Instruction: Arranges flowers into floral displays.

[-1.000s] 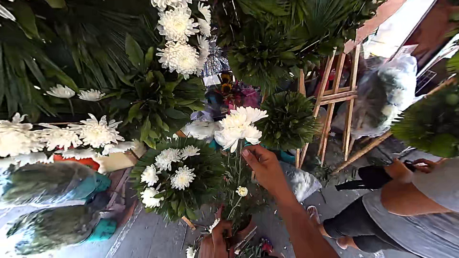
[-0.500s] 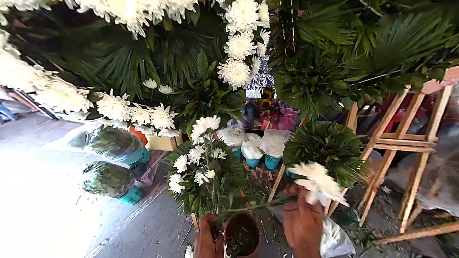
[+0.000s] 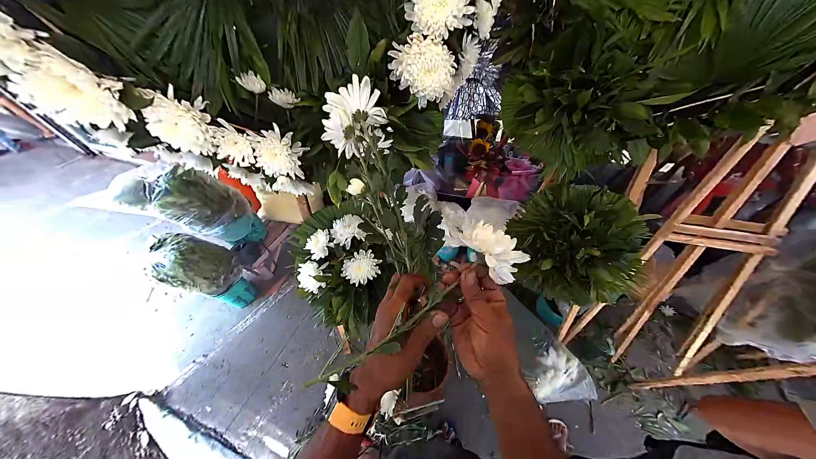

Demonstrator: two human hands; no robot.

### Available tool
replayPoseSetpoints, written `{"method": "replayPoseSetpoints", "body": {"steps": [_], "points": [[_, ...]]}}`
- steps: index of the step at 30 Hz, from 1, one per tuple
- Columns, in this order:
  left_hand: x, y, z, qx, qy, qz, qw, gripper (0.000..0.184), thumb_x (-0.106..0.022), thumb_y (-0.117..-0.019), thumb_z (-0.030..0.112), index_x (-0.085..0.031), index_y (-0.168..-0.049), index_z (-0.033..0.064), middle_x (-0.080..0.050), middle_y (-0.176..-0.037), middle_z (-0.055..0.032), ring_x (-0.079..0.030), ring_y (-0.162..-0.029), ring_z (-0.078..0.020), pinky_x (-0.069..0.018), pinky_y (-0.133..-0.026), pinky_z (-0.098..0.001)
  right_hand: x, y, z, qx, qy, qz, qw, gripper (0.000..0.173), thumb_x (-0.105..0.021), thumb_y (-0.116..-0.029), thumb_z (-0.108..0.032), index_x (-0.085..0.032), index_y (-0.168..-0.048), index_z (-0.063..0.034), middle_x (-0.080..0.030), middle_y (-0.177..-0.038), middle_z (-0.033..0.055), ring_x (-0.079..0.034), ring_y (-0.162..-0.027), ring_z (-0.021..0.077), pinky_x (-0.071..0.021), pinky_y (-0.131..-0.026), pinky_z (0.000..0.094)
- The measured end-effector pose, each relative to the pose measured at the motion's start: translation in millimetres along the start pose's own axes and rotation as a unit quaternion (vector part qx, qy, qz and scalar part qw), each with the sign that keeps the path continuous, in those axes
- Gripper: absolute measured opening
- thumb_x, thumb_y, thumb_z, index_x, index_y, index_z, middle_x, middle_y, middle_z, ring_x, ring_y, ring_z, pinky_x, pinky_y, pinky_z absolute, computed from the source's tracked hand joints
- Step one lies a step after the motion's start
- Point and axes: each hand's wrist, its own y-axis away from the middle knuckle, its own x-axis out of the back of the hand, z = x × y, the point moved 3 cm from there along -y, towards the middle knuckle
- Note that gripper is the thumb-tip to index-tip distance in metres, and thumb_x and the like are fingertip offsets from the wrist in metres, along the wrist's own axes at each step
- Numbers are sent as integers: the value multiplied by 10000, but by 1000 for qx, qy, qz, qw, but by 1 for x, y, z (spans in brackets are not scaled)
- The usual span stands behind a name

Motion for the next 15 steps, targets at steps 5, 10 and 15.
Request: {"method": "replayPoseSetpoints", "body": {"steps": [5,10,15], "points": [[7,14,-9,44,-34,32,998,662,-414,-1011,661,-660,-1242,91,-660,-1113,-78,-636,-1019,-138,-562,-871,-360,-4,1,20,-61,42,7,997,140,-578,-1030,-78,-655,-1106,12,-735,-1018,156,-737,-856,198,-635,-767,340],[32,29,-19,88,-102,45,990,814,-354,-949,780,-685,-1243,97,-677,-1185,-153,-669,-1064,-243,-584,-828,-484,-15,-2,43,-100,63,-13,993,128,-625,-1003,-77,-702,-1061,7,-754,-974,153,-745,-810,194,-637,-729,337],[58,42,-26,93,-123,34,987,822,-374,-969,739,-664,-1246,22,-622,-1206,-287,-674,-1003,-339,-576,-783,-545,-32,4,61,-125,75,-40,988,127,-582,-1021,-56,-697,-1059,-21,-764,-965,128,-748,-817,187,-633,-755,340]]}}
